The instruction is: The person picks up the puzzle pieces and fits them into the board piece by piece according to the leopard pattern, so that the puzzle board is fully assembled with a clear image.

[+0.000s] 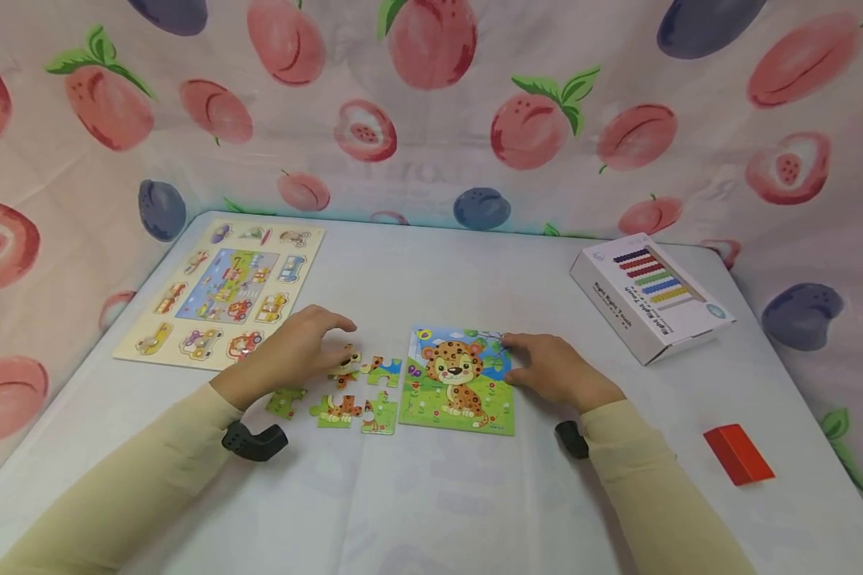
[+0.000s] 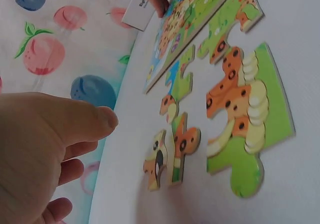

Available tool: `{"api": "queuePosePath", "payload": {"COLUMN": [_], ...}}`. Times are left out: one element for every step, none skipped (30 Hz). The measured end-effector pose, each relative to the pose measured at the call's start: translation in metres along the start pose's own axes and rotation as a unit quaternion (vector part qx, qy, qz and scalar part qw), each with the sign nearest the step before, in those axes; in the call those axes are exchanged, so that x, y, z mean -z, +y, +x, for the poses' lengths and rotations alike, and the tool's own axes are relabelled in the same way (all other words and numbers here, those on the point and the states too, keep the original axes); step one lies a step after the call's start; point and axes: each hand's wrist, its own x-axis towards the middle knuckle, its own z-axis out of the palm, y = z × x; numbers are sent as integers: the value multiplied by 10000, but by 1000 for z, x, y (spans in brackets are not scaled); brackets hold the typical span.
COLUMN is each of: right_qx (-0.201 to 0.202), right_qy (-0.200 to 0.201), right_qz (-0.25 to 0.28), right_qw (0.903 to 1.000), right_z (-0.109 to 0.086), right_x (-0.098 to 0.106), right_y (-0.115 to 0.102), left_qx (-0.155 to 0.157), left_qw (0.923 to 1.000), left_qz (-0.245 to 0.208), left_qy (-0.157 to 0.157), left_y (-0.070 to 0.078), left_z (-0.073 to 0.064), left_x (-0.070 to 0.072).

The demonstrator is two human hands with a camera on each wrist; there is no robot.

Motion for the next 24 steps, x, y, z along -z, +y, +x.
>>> {"api": "queuePosePath", "payload": {"right_qx": [-13, -25, -34, -40, -46, -49, -44, -37, -27, -21, -17, -17, -19, -20, -24, -28, -31, -32, -32, -34, -38, -46, -54, -59], "right_qy": [-6, -10, -14, -16, -17, -17, -17, -16, -16, -17, -18, -23, -27, -29, -32, -30, -26, -27, -24, -21, -22, -20, -19, -20], "right_qz": [5, 7, 11, 16, 20, 25, 34, 38, 48, 54, 61, 70, 77, 91, 105, 112, 116, 114, 110, 111, 106, 101, 96, 91], "right_qw": [10000, 10000, 10000, 10000, 10000, 10000, 10000, 10000, 10000, 10000, 10000, 10000, 10000, 10000, 9999, 9999, 9999, 9999, 9999, 9999, 9999, 9999, 9999, 9999], "right_z": [0, 0, 0, 0, 0, 0, 0, 0, -1, -1, -1, -1, -1, -1, -1, -1, -1, -1, -1, -1, -1, -1, -1, -1], "right_x": [0, 0, 0, 0, 0, 0, 0, 1, 1, 0, 0, 0, 0, 0, 0, 0, 1, 1, 0, 0, 0, 0, 0, 0], "right_y": [0, -1, -1, -1, -1, -1, -2, -2, -2, -1, -1, -1, -2, -1, -1, -1, -2, -2, -2, -2, -2, -2, -2, -2], "left_qx": [59, 112, 162, 212, 243, 273, 286, 301, 317, 317, 299, 290, 267, 256, 248, 234, 224, 222, 223, 219, 211, 199, 190, 185], "left_qw": [10000, 9999, 9998, 9997, 9996, 9995, 9994, 9992, 9990, 9989, 9989, 9988, 9988, 9988, 9988, 9989, 9989, 9988, 9988, 9987, 9986, 9986, 9986, 9986], "left_qz": [0, -5, -4, -5, 9, 25, 41, 50, 63, 69, 80, 81, 84, 87, 89, 84, 84, 71, 60, 54, 53, 54, 54, 53], "left_qy": [-22, -40, -69, -95, -126, -172, -212, -256, -302, -339, -363, -387, -390, -402, -406, -408, -407, -423, -437, -455, -473, -483, -491, -499], "left_y": [-2, -3, -5, -6, -8, -10, -12, -14, -15, -16, -17, -18, -19, -20, -21, -22, -23, -23, -24, -24, -24, -24, -25, -25], "left_z": [-1, -2, -3, -4, -5, -7, -8, -10, -11, -12, -13, -15, -15, -16, -16, -17, -17, -17, -17, -17, -18, -18, -18, -18], "left_x": [0, 0, 0, -1, -1, -2, -2, -3, -3, -3, -4, -4, -5, -5, -6, -6, -7, -7, -8, -9, -9, -10, -10, -11]}}
